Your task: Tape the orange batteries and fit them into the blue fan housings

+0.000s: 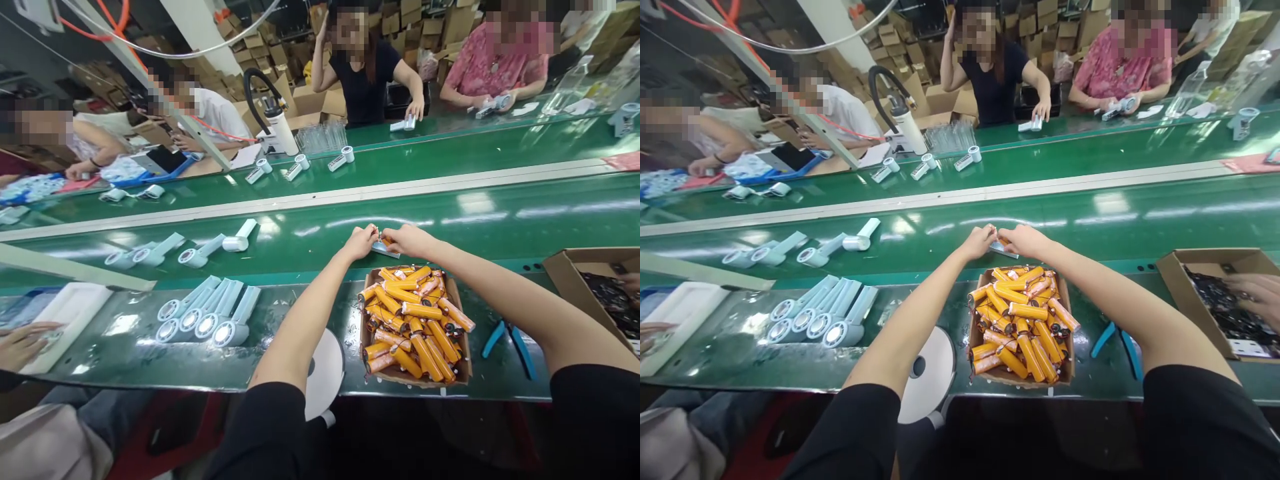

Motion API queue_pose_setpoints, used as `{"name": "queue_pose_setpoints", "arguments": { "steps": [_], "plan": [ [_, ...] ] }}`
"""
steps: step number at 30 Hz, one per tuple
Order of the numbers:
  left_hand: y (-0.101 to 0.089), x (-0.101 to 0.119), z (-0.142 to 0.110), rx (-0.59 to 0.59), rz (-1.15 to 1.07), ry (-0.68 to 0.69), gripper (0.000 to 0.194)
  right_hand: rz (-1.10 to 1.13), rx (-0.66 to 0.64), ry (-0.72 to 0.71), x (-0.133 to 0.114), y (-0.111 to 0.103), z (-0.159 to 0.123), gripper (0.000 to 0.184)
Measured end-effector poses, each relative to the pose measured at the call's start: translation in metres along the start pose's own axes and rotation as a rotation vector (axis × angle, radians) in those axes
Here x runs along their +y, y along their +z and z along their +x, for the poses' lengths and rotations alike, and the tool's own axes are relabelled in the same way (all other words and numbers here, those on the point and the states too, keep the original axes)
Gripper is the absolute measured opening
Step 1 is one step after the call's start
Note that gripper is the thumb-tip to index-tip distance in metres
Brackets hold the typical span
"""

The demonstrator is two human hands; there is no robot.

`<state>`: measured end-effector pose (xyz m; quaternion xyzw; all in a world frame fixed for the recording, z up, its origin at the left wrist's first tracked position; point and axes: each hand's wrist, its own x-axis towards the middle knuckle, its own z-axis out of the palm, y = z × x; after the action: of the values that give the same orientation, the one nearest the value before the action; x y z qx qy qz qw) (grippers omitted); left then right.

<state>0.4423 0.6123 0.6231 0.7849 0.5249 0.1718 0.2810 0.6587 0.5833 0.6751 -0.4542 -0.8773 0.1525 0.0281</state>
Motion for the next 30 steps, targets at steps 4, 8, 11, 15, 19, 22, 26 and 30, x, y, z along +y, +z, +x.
{"name": "queue_pose_setpoints", "arguments": {
  "steps": [4, 8, 11, 15, 19, 22, 26, 30],
  "plan": [
    [0.004, 0.005, 0.002, 0.008, -0.044, -0.034, 0.023, -0.133, -0.074, 0.014, -0.009, 0.006, 0.001, 0.036],
    [0.006, 0.019, 0.003, 0.018, -0.069, -0.085, 0.027, -0.21, -0.153, -0.006, -0.027, -0.001, 0.017, 0.028],
    [-0.003, 0.037, 0.007, 0.027, -0.066, -0.122, 0.038, -0.209, -0.216, -0.025, -0.033, -0.025, 0.025, 0.026],
    [-0.03, 0.055, -0.035, 0.041, -0.039, -0.095, 0.059, -0.16, -0.134, 0.019, -0.03, -0.066, -0.018, 0.036],
    [-0.054, 0.031, -0.18, -0.126, 0.065, 0.212, 0.072, 0.216, 0.299, 0.028, -0.042, -0.064, -0.131, 0.042],
    [-0.061, -0.004, -0.307, -0.256, 0.243, 0.125, 0.09, 0.482, 0.499, 0.043, -0.068, -0.031, -0.22, 0.04],
    [-0.061, -0.029, -0.389, -0.42, 0.422, -0.113, 0.102, 0.62, 0.554, 0.098, -0.111, 0.02, -0.284, 0.037],
    [-0.057, -0.028, -0.387, -0.463, 0.434, -0.011, 0.106, 0.716, 0.602, 0.131, -0.159, 0.062, -0.292, 0.042]
  ]
}}
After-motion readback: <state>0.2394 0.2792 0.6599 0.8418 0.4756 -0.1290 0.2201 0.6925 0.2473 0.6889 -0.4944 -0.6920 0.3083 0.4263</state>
